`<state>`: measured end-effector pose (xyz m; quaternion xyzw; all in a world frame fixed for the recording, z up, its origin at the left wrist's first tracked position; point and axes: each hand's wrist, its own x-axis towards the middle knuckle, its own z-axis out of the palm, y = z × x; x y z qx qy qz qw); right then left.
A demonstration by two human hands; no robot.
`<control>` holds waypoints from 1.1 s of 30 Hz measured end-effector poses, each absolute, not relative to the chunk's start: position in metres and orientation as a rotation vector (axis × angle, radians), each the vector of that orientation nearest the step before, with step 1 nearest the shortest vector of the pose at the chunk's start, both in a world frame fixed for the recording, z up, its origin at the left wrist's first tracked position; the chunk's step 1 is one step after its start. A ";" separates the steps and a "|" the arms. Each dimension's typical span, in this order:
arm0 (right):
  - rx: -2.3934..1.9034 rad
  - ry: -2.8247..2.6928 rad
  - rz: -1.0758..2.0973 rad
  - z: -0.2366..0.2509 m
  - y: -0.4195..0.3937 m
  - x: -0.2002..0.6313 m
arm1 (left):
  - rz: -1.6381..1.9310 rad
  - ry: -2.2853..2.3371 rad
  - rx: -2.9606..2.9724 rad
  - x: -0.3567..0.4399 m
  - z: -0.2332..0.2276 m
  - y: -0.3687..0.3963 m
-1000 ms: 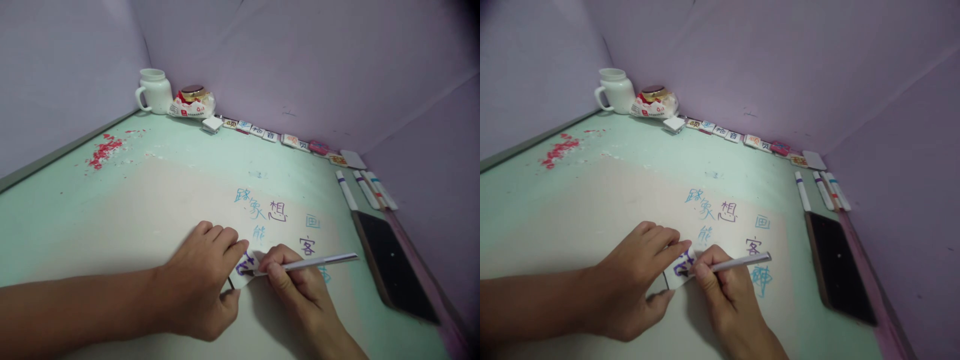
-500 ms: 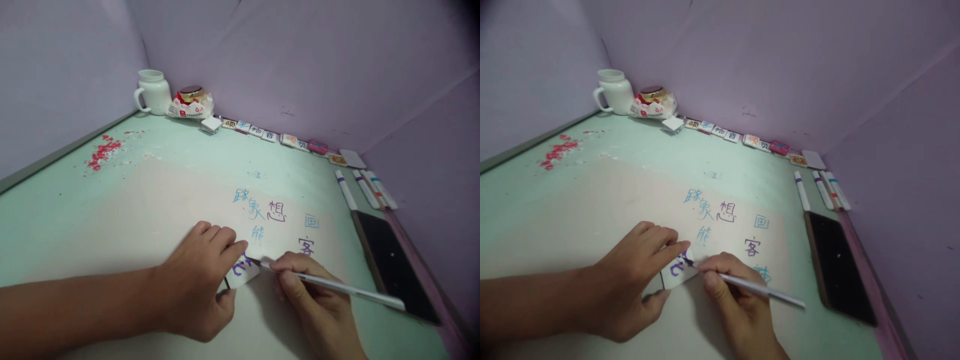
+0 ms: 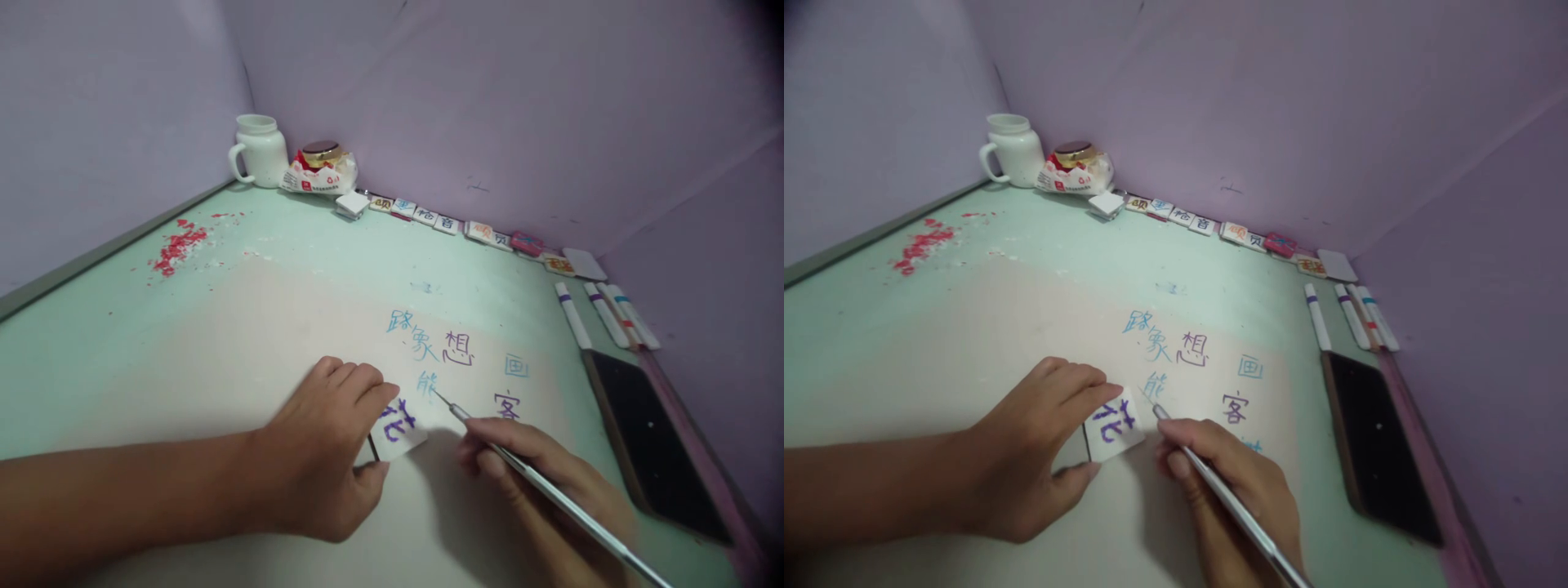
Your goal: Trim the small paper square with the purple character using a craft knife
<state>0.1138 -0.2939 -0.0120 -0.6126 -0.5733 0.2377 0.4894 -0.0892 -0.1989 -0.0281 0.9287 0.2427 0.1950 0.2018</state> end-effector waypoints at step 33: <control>-1.829 -1.713 1.000 -0.017 -0.305 0.117 | 0.552 0.655 2.601 -0.087 -0.024 -0.197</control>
